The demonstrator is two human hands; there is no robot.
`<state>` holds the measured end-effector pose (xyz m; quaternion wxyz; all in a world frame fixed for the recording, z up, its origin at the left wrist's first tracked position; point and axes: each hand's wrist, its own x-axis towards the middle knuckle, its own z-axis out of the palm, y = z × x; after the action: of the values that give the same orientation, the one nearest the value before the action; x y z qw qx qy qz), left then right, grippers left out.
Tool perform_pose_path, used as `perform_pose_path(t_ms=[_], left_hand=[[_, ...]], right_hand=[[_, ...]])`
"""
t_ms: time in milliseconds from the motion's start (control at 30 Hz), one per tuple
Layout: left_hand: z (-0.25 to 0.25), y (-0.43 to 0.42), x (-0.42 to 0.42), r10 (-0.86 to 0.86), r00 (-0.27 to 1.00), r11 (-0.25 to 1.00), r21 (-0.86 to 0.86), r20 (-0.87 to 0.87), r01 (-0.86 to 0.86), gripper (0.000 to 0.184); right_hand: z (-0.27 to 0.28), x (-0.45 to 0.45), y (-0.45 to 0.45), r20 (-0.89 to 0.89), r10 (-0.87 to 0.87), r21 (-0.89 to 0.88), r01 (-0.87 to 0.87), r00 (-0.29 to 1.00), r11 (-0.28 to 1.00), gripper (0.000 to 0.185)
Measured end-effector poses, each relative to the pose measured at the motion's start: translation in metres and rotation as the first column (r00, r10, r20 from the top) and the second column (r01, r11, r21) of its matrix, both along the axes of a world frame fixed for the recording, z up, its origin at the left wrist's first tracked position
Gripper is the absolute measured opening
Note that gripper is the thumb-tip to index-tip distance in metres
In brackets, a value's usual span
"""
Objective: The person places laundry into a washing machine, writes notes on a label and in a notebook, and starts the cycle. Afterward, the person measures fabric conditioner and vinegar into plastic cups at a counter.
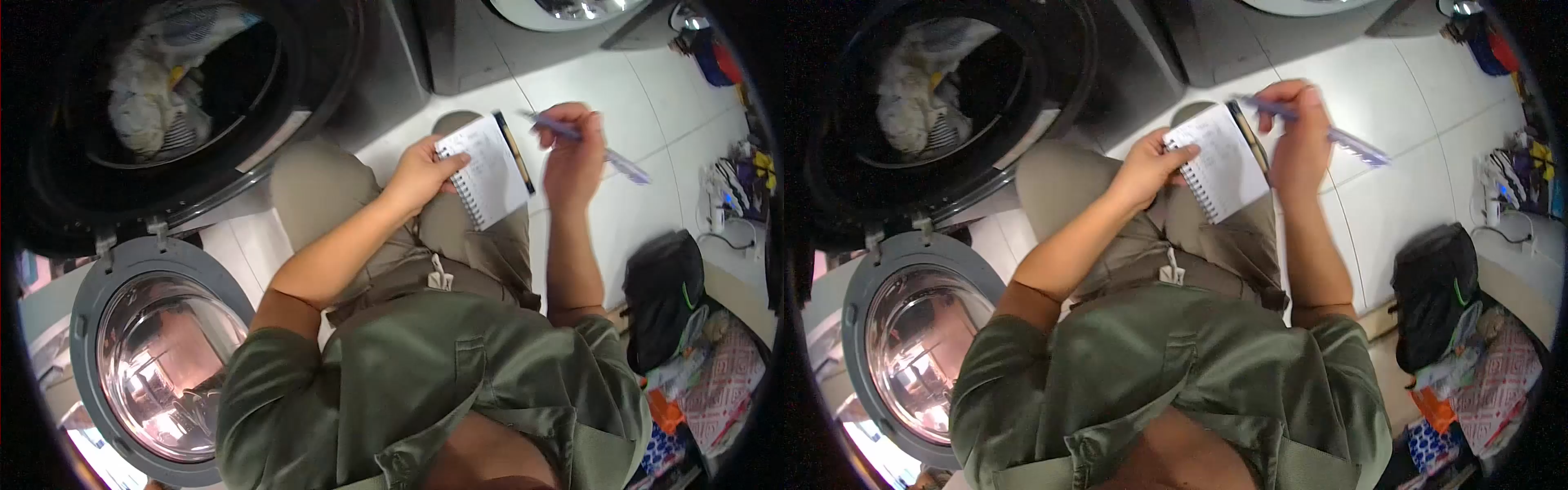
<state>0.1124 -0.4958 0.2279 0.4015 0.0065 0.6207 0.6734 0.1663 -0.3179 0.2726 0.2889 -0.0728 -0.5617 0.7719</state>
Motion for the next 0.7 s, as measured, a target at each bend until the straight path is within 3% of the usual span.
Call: perform_pose_path(t_ms=[67,167,200,233,267,300,367,500,533,567,633,700], left_hand=[[-0.002,0.003,0.001,0.002,0.999,1.000,-0.011,0.040,-0.001,0.023],[-0.003,0.006,-0.010,-0.021,0.997,1.000,0.021,0.070,0.020,0.027],[-0.003,0.006,-0.012,-0.085,0.996,0.996,-0.010,0.008,0.085,0.024],[-0.005,0.007,-0.015,-0.149,0.987,0.988,-0.044,-0.056,0.146,0.022],[-0.010,0.008,-0.016,-0.120,0.989,0.993,-0.021,-0.083,0.119,0.023],[-0.012,0.009,-0.013,-0.120,0.990,0.993,-0.023,-0.071,0.118,0.023],[-0.007,0.012,-0.012,-0.095,0.992,0.995,-0.043,-0.087,0.092,0.026],[-0.009,0.015,-0.008,-0.058,0.996,0.993,-0.102,-0.067,0.051,0.032],[-0.010,0.015,-0.007,-0.056,0.997,0.993,-0.104,-0.060,0.050,0.032],[-0.012,0.015,-0.006,-0.034,0.996,0.996,-0.089,-0.077,0.027,0.033],[-0.015,0.015,-0.006,-0.007,0.997,0.997,-0.077,-0.083,0.000,0.033],[-0.017,0.015,-0.007,-0.020,0.996,0.997,-0.071,-0.091,0.014,0.034]], right_hand=[[-0.018,0.016,-0.032,0.169,-0.009,-0.065,0.020,0.986,0.998,0.032],[-0.046,0.029,-0.055,0.201,0.000,-0.308,0.063,0.979,0.949,0.012],[-0.050,0.036,-0.055,0.217,0.004,-0.308,0.064,0.976,0.949,0.012],[-0.053,0.040,-0.054,0.204,-0.044,-0.194,0.084,0.978,0.977,0.009],[-0.055,0.043,-0.054,0.182,-0.090,-0.079,0.106,0.979,0.991,0.009],[-0.060,0.045,-0.054,0.193,-0.089,-0.081,0.106,0.977,0.991,0.009],[-0.063,0.044,-0.054,0.193,-0.054,-0.132,0.081,0.980,0.988,0.013],[-0.056,0.038,-0.049,0.109,-0.012,-0.425,0.057,0.994,0.903,0.015],[-0.056,0.038,-0.050,0.125,-0.038,-0.305,0.075,0.991,0.949,0.011],[-0.054,0.040,-0.050,0.130,-0.036,-0.307,0.075,0.991,0.949,0.011],[-0.051,0.046,-0.049,0.232,-0.048,0.211,-0.002,0.971,0.977,0.013],[-0.064,0.047,-0.048,0.207,-0.015,0.291,-0.047,0.978,0.956,0.016]])
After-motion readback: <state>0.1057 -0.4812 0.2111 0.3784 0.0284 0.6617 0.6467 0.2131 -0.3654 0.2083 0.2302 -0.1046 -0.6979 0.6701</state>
